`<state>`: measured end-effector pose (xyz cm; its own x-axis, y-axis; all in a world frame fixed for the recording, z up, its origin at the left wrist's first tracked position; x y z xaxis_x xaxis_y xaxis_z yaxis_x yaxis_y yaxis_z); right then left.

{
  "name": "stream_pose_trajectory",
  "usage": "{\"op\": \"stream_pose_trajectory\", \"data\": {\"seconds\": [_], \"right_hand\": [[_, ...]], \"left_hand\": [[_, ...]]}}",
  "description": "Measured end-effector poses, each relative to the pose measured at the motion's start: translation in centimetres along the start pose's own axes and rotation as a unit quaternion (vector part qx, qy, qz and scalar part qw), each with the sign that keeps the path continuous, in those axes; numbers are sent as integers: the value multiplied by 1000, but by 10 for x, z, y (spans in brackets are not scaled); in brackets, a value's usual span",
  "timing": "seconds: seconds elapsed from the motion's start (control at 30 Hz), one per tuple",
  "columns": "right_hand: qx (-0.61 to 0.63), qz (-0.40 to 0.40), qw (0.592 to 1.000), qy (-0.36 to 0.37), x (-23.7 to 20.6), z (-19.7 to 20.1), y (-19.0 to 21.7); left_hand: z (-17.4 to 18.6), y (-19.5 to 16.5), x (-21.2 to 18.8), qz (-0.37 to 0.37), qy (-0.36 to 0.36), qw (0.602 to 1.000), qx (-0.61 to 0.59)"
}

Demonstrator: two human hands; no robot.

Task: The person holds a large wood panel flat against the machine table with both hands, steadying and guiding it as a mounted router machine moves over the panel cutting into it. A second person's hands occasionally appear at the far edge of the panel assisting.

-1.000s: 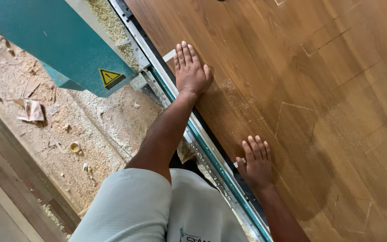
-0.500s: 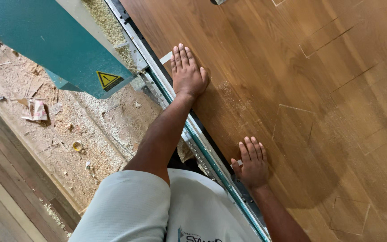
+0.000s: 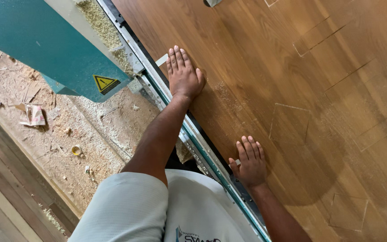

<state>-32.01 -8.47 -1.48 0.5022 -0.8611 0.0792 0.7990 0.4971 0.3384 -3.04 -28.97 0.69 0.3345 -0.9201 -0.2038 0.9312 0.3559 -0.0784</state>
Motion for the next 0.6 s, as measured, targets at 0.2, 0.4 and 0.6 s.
{"op": "stream_pose_trajectory", "data": {"seconds": [0.2,0.4,0.6], "right_hand": [[-6,4,1000,-7,1,2,0],[1,4,1000,-13,1,3,1],[1,4,1000,-20,1,3,0]], "left_hand": [[1,0,0,3,-5,1000,-9],[5,-2,-1,-5,-22,1000,-8],[1,-2,0,1,0,1000,-7]]}}
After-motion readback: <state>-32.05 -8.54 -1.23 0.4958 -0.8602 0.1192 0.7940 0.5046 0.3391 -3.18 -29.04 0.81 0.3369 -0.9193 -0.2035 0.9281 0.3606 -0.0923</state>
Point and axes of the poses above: each hand's wrist, its own x-axis towards the middle knuckle, its own z-axis out of the back of the hand, y = z × x, the point moved 10 cm from there along x, towards the middle knuckle, and after that the axes turned 3 degrees about x, right-handed, at the moved point
